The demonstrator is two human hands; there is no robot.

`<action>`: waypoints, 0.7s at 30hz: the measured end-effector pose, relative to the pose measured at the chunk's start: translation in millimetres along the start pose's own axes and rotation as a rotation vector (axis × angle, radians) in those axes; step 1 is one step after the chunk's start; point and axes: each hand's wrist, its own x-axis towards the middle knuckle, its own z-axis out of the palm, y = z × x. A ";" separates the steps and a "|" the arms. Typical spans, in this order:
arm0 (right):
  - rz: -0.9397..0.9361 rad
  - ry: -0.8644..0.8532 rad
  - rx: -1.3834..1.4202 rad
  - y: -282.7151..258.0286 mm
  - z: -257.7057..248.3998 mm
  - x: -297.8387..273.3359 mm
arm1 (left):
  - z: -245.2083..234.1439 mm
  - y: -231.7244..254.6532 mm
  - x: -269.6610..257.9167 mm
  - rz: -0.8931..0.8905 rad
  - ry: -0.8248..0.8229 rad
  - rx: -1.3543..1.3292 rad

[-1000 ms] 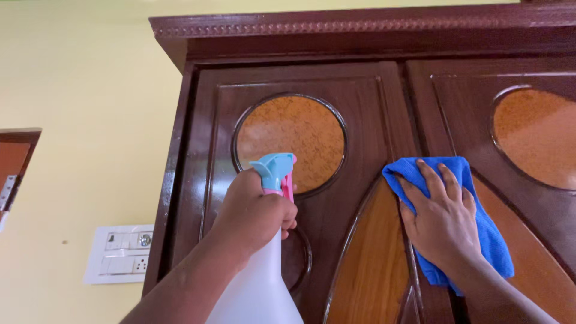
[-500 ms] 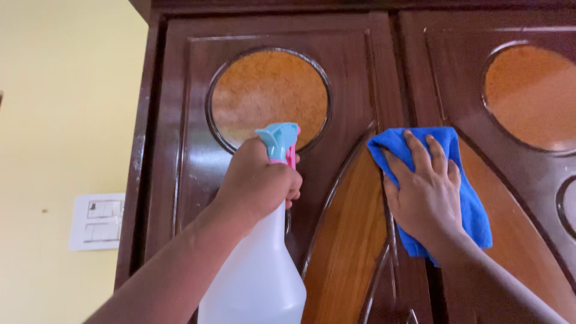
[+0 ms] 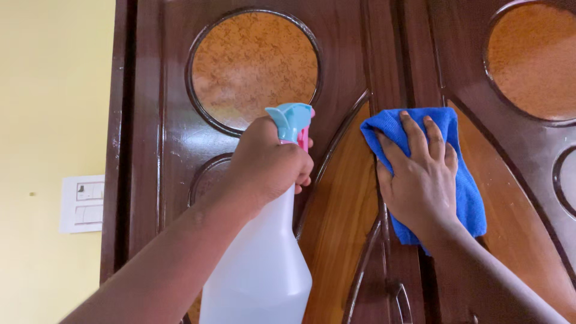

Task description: The person cleans a dark brown wooden door by spraying a cleaning solution from a white bottle and wiping the surface with a blue cloth. They systematically clean the door's panels and handle area.

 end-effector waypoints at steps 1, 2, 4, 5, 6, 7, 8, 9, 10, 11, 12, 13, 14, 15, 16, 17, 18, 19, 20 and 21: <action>0.006 -0.002 -0.004 -1.6 -1.1 -1.4 | 2.7 0.7 0.4 -0.009 -0.002 0.003; 0.013 -0.005 -0.008 -3.2 -2.0 -3.0 | 5.5 1.2 1.2 -0.019 -0.005 0.005; 0.026 -0.015 -0.020 -5.0 -4.6 -9.9 | 11.5 0.4 2.6 -0.027 -0.027 -0.006; 0.031 -0.019 -0.028 -6.2 -5.6 -13.6 | 14.4 -0.1 3.9 -0.021 -0.044 -0.018; 0.036 -0.022 -0.036 -7.8 -6.6 -17.5 | 17.1 -0.5 5.2 -0.015 -0.062 -0.031; 0.054 -0.030 -0.048 -10.3 -7.8 -21.9 | 19.9 -0.6 6.5 -0.013 -0.071 -0.034; 0.071 -0.038 -0.059 -13.6 -9.2 -26.7 | 22.7 -0.4 7.8 -0.012 -0.080 -0.036; 0.089 -0.041 -0.071 -17.0 -10.2 -30.5 | 25.1 0.2 9.0 -0.007 -0.088 -0.037; 0.097 -0.050 -0.077 -20.1 -11.4 -34.2 | 27.4 0.6 9.6 -0.005 -0.098 -0.018; 0.105 -0.058 -0.086 -22.2 -13.0 -37.7 | 30.1 0.9 10.4 -0.003 -0.107 -0.002; 0.112 -0.066 -0.095 -23.6 -14.5 -40.7 | 32.5 1.3 11.4 0.000 -0.117 0.015; 0.113 -0.062 -0.086 -25.0 -15.5 -43.2 | 34.0 1.8 12.7 0.010 -0.126 0.042; 0.114 -0.059 -0.077 -26.1 -16.6 -45.6 | 35.3 2.6 14.3 0.020 -0.134 0.069; 0.115 -0.056 -0.067 -26.7 -17.9 -47.5 | 36.6 3.3 15.9 0.028 -0.142 0.097; 0.111 -0.064 -0.062 -26.5 -19.3 -48.8 | 38.4 4.2 17.7 0.056 -0.137 0.127; 0.107 -0.072 -0.057 -26.6 -20.7 -50.3 | 40.4 4.9 19.2 0.083 -0.132 0.158; 0.103 -0.080 -0.051 -26.7 -21.9 -51.7 | 42.2 5.4 20.1 0.110 -0.127 0.189; 0.101 -0.085 -0.053 -26.8 -22.7 -52.6 | 43.9 5.6 20.6 0.119 -0.115 0.208; 0.099 -0.090 -0.055 -26.9 -23.2 -53.3 | 45.5 5.7 20.6 0.128 -0.103 0.227; 0.097 -0.095 -0.057 -26.9 -23.5 -54.2 | 46.7 5.6 20.5 0.138 -0.091 0.246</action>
